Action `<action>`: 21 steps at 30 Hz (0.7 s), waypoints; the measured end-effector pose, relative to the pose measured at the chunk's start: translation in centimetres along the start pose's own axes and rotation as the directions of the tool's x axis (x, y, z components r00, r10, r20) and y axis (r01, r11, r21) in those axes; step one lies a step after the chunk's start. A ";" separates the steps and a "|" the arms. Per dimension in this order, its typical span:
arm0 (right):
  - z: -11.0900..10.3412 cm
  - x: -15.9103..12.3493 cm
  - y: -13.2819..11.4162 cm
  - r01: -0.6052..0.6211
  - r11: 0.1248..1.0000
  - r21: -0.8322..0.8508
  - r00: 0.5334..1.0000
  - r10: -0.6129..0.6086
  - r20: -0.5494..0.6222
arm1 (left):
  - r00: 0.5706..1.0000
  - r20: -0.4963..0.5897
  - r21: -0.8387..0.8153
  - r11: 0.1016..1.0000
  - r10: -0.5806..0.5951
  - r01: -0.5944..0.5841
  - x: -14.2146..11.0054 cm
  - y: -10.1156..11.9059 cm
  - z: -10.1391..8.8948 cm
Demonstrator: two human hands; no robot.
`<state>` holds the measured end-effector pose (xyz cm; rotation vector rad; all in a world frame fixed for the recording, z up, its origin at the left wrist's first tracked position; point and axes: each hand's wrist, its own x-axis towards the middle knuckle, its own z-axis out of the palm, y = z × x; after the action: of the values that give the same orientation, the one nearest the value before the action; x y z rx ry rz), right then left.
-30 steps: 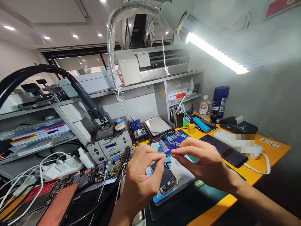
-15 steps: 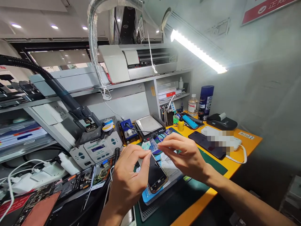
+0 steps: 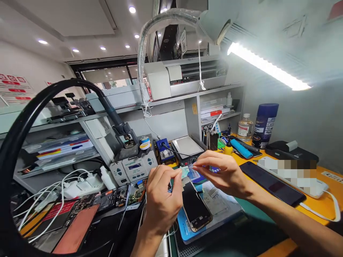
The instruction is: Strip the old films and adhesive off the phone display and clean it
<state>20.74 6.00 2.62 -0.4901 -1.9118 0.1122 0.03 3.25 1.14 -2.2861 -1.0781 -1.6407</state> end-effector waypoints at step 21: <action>0.6 -2.2 1.8 -0.012 1.000 -0.014 1.000 0.012 -0.015 | 0.980 0.097 -0.006 0.985 -0.172 0.173 0.7 0.5 -0.5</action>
<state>21.43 6.85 -0.09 -0.5102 -1.8962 0.1029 0.05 2.98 2.11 -2.3617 -1.3246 -1.6155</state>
